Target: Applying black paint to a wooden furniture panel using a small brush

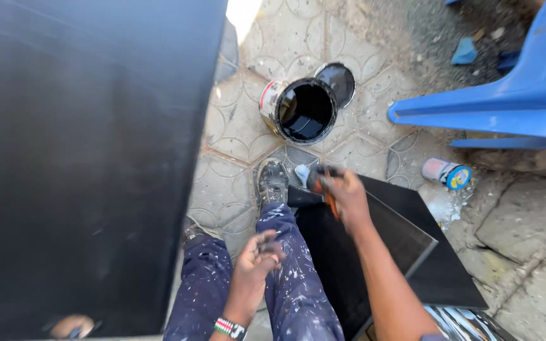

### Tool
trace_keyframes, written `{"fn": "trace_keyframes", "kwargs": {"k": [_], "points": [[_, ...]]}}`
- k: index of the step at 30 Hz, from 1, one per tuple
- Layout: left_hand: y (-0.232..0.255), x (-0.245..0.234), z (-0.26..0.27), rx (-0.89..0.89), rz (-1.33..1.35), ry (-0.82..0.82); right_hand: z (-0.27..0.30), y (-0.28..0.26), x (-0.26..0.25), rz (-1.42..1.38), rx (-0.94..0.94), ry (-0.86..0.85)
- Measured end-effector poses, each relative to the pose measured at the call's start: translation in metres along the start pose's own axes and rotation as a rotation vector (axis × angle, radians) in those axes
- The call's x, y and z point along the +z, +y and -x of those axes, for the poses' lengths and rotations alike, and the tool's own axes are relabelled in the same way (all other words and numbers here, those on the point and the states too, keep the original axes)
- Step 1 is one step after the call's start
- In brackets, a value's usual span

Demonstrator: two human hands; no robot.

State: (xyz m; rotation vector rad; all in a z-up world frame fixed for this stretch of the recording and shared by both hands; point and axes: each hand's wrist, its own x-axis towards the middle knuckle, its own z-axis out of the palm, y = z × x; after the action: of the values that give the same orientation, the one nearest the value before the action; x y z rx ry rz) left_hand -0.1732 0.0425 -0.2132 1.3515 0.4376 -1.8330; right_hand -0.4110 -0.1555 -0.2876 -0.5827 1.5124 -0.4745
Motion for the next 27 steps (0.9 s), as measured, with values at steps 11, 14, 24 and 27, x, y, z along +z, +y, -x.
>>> {"fn": "trace_keyframes", "kwargs": {"k": [11,14,24,27], "points": [[0.051,0.082,-0.139,0.269,-0.212,-0.063,-0.249,0.009,0.067,0.957,-0.432,0.134],[0.060,0.083,-0.145,0.209,-0.269,0.033,-0.278,0.026,0.065,1.081,-0.439,0.170],[0.085,0.070,-0.143,-0.025,-0.451,0.168,-0.310,0.059,0.052,1.060,-0.374,0.199],[0.095,0.074,-0.143,-0.068,-0.500,0.189,-0.310,0.059,0.050,1.124,-0.334,0.184]]}}
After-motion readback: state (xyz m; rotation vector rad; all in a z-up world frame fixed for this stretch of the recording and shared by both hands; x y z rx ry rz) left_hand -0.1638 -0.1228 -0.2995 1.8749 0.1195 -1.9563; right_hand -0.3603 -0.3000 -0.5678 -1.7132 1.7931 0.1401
